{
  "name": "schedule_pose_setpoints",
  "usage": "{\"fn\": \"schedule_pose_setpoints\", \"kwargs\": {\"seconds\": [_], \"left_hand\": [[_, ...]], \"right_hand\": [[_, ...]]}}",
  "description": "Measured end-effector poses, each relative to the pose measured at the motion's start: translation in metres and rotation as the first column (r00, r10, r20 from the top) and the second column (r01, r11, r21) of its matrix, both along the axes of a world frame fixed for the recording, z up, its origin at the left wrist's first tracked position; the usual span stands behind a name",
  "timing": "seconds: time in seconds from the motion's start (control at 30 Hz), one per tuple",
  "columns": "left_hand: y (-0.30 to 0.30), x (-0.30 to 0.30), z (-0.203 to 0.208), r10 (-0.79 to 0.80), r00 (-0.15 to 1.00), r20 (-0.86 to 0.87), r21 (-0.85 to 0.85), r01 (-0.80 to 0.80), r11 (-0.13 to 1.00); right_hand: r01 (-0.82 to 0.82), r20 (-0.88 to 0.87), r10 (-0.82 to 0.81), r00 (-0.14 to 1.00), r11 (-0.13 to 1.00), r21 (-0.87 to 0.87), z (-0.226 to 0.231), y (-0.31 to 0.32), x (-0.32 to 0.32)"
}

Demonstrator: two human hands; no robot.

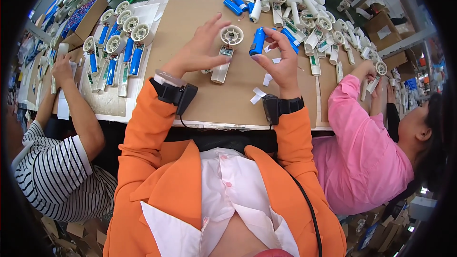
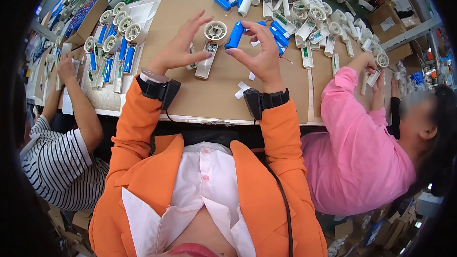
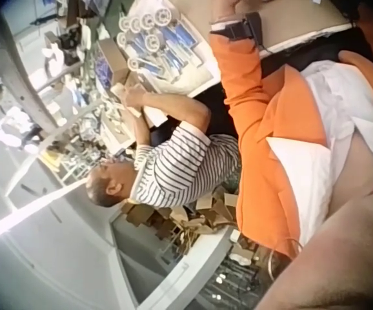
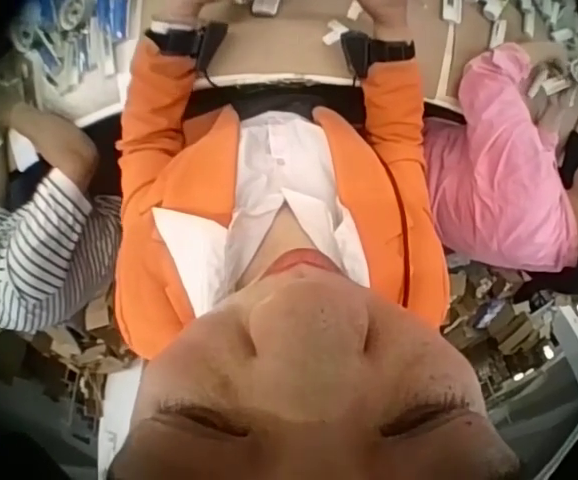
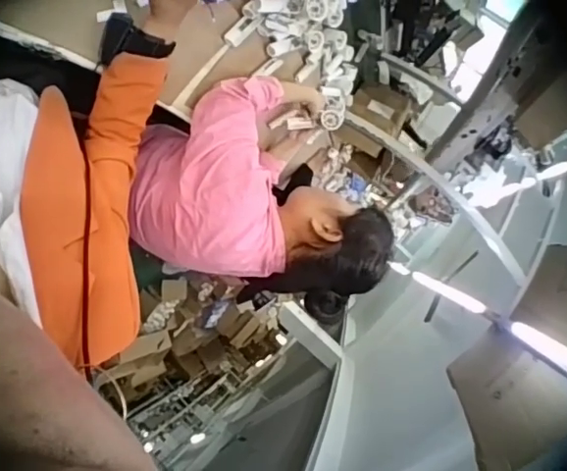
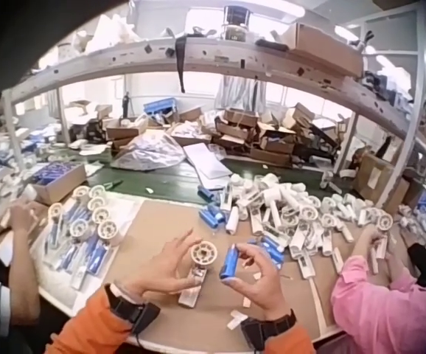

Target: The person picks up a battery and a fan housing, places the battery into the housing, and connects the wires to the circuit board. They then pick up a plastic cover and press it onto the housing to close the assembly.

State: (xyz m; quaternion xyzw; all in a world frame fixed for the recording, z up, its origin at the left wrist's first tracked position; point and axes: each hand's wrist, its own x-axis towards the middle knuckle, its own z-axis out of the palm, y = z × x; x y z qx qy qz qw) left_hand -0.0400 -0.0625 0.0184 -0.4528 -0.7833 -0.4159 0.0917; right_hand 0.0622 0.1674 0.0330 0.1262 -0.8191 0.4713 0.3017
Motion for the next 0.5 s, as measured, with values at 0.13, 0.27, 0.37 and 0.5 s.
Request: {"fn": "schedule_pose_setpoints", "kwargs": {"seconds": [0.13,0.27,0.37,0.5], "left_hand": [[0.015,-0.008,0.0,-0.07,0.987,-0.145,-0.176,0.044,0.983],[0.019,-0.026,-0.004,-0.119,0.993,-0.019,-0.268,0.109,0.957],[0.019,-0.022,-0.008,-0.086,0.995,0.046,-0.283,0.095,0.954],[0.014,-0.004,-0.012,0.002,0.999,0.039,-0.205,0.006,0.979]], "right_hand": [[-0.033,0.04,0.033,0.999,0.999,0.007,0.003,-0.003,0.005],[-0.158,0.064,0.157,0.986,0.987,0.01,0.002,0.0,0.005],[-0.184,0.079,0.172,0.982,0.967,0.175,0.009,-0.001,0.008],[-0.198,0.118,0.176,0.977,0.958,0.21,0.011,-0.003,0.011]]}}
